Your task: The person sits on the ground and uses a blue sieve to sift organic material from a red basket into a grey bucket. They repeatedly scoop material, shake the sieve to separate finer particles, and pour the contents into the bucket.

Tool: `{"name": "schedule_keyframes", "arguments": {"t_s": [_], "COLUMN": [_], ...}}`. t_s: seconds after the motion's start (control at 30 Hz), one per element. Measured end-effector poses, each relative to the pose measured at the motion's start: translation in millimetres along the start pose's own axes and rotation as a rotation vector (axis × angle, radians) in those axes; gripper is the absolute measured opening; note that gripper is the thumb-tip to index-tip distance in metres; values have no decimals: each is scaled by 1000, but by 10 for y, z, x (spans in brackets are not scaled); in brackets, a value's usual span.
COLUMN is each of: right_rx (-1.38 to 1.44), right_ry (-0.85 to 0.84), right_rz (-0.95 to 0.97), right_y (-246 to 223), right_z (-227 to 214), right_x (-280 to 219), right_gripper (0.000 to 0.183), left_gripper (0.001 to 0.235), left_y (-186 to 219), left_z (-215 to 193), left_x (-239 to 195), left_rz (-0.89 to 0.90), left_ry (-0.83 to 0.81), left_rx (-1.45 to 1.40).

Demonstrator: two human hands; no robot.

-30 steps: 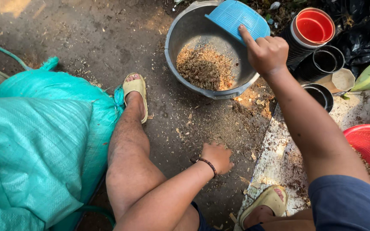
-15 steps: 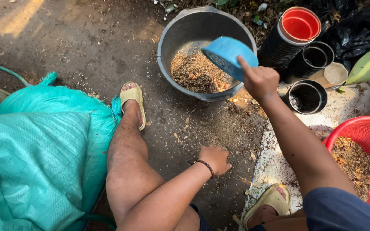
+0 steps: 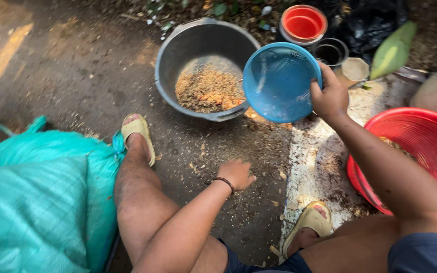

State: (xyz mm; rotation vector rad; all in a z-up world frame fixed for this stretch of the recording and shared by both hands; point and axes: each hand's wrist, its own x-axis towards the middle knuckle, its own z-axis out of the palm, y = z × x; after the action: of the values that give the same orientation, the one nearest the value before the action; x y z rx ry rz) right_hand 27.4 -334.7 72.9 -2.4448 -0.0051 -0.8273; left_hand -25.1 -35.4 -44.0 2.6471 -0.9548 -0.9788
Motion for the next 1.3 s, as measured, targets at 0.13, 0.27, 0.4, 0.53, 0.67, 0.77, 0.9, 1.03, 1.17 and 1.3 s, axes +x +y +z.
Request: {"name": "schedule_keyframes", "arguments": {"t_s": [0.13, 0.27, 0.4, 0.53, 0.67, 0.77, 0.9, 1.03, 1.17, 1.3], "right_rx": [156, 319, 165, 318, 540, 565, 546, 473, 495, 550], "right_ry": [-32, -30, 90, 241, 356, 403, 434, 532, 487, 539], "right_rz": [382, 337, 277, 215, 298, 401, 388, 463, 492, 509], "right_y": [171, 293, 522, 931, 1329, 1557, 1748, 1848, 1829, 1689], "right_z": [-568, -1156, -1630, -1987, -2079, -2105, -2228, -2257, -2260, -2187], "right_x": [-206, -428, -517, -569, -726, -904, -1092, -1211, -1228, -1265], "right_gripper": [39, 39, 36, 33, 22, 13, 14, 18, 17, 10], "left_gripper": [46, 40, 37, 41, 46, 22, 27, 33, 42, 45], "left_y": [-38, -8, 260, 736, 1064, 1317, 1662, 1754, 1913, 1991], "left_z": [104, 83, -226, -680, -1151, -1225, -955, -804, -805, -1087], "left_x": [244, 341, 51, -793, -1829, -2246, -2498, -2666, -2754, -2765], "left_rz": [87, 146, 380, 616, 1044, 1533, 1457, 1348, 1344, 1408], "left_ry": [53, 10, -23, -98, -207, -169, -493, -611, -659, -540], "left_rx": [-46, -87, -267, -553, -807, -593, -708, -730, -736, -682]}}
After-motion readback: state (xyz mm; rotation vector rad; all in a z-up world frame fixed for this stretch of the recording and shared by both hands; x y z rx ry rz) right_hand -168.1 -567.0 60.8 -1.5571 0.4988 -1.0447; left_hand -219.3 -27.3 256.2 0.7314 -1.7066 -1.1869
